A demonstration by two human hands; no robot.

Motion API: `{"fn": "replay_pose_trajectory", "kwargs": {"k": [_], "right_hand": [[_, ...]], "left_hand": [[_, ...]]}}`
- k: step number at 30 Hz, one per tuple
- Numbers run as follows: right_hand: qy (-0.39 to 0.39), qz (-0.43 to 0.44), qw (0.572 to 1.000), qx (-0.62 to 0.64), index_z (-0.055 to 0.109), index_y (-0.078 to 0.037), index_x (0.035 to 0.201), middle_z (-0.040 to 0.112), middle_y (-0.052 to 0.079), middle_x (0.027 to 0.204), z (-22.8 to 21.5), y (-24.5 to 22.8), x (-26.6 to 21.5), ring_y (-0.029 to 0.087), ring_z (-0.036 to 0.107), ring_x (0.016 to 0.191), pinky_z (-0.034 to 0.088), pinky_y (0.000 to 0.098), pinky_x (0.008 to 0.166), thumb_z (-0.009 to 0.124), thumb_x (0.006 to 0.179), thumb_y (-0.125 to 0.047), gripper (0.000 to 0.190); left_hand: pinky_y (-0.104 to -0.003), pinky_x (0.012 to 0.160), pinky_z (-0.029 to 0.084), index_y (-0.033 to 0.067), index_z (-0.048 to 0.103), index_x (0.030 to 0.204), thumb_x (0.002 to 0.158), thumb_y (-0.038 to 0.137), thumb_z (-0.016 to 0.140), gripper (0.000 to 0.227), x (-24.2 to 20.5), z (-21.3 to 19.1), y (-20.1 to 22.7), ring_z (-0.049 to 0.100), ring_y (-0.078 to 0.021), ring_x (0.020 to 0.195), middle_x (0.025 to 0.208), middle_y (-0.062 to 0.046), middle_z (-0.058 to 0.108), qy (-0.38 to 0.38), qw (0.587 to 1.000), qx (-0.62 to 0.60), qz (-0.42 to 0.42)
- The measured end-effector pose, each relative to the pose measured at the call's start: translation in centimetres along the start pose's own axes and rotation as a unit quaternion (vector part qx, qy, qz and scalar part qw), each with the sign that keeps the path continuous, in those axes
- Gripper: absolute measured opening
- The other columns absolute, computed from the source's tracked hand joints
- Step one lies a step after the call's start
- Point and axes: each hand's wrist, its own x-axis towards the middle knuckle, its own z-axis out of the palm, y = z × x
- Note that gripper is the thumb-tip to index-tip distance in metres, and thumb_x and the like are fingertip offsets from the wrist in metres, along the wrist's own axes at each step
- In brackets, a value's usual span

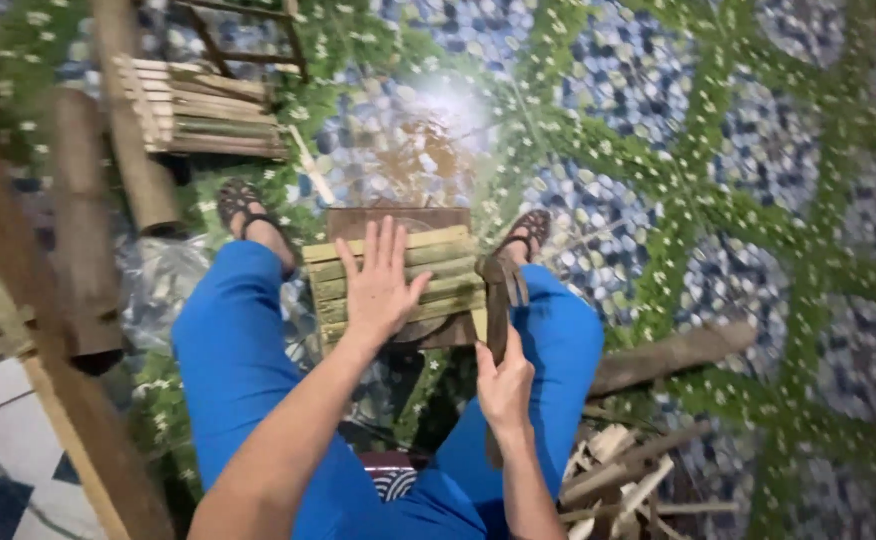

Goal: The person assembles a small bamboo stool by hand, using a curved metal tool to press and secure slats into place. They repeatedly adjust the slats and tap them with the tool to ensure alignment.

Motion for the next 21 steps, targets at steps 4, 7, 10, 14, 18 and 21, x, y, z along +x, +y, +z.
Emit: {"fn": "replay_pose_trajectory", "kwargs": {"k": [4, 7, 10, 14, 18, 21], "right_hand": [[0.014, 0.008, 1.0, -0.005, 0.066, -0.014, 0.134, 0.075, 0.024, 0.109, 0.0, 0.1, -0.4, 0.043, 0.072, 0.105, 0.063, 0.0553, 0.077, 0.073, 0.093, -0.012, 0.042], [-0.009, -0.014, 0.999, -0.038, 0.065, -0.013, 0.134, 0.073, 0.027, 0.109, 0.8, 1.8, 0.3, 0.046, 0.07, 0.106, 0.061, 0.059, 0.079, 0.075, 0.09, -0.012, 0.045], [-0.027, 0.02, 0.999, -0.013, 0.063, -0.007, 0.135, 0.073, 0.028, 0.11, 0.5, 0.8, -0.3, 0.045, 0.072, 0.104, 0.062, 0.0572, 0.076, 0.073, 0.094, -0.013, 0.043], [-0.017, 0.031, 0.999, -0.015, 0.062, -0.011, 0.137, 0.073, 0.027, 0.111, -0.6, -0.5, -1.6, 0.045, 0.071, 0.104, 0.062, 0.0577, 0.075, 0.07, 0.096, -0.013, 0.042], [-0.039, 0.025, 0.999, -0.025, 0.061, -0.007, 0.137, 0.072, 0.03, 0.111, 0.2, 3.0, -0.9, 0.046, 0.071, 0.105, 0.064, 0.0568, 0.073, 0.071, 0.095, -0.012, 0.044], [-0.046, 0.026, 0.999, -0.003, 0.061, -0.007, 0.138, 0.074, 0.028, 0.109, -0.6, 0.2, -1.7, 0.046, 0.072, 0.102, 0.063, 0.057, 0.072, 0.067, 0.097, -0.011, 0.041]], "left_hand": [[-0.073, 0.124, 0.007, 0.0101, 0.042, 0.157, 0.099, 0.067, 0.048, 0.081, -0.1, 0.0, 0.3, 0.022, -0.0311, 0.157, 0.169, -0.013, 0.029, 0.009, 1.0, -0.005, 0.008], [-0.074, 0.124, 0.009, 0.01, 0.041, 0.157, 0.097, 0.07, 0.045, 0.085, -0.2, 0.3, 0.3, 0.025, -0.0323, 0.156, 0.168, -0.013, 0.032, 0.024, 1.0, 0.0, 0.006], [-0.073, 0.124, 0.008, 0.0105, 0.042, 0.157, 0.097, 0.07, 0.045, 0.085, -0.2, 0.6, 0.3, 0.027, -0.0319, 0.156, 0.168, -0.012, 0.033, 0.021, 0.999, 0.024, 0.003], [-0.072, 0.125, 0.005, 0.0112, 0.037, 0.161, 0.1, 0.072, 0.038, 0.086, -0.2, 0.7, 0.1, 0.02, -0.0318, 0.158, 0.17, -0.012, 0.027, -0.004, 0.999, 0.034, 0.003], [-0.071, 0.126, 0.0, 0.0131, 0.031, 0.163, 0.1, 0.072, 0.035, 0.086, -0.2, 0.8, 0.1, 0.013, -0.0302, 0.16, 0.172, -0.01, 0.021, -0.036, 0.999, 0.039, -0.003], [-0.071, 0.126, 0.0, 0.0116, 0.034, 0.162, 0.1, 0.07, 0.04, 0.086, -0.1, 0.6, 0.3, 0.016, -0.0307, 0.159, 0.172, -0.011, 0.024, -0.028, 0.999, 0.024, -0.007]]}}
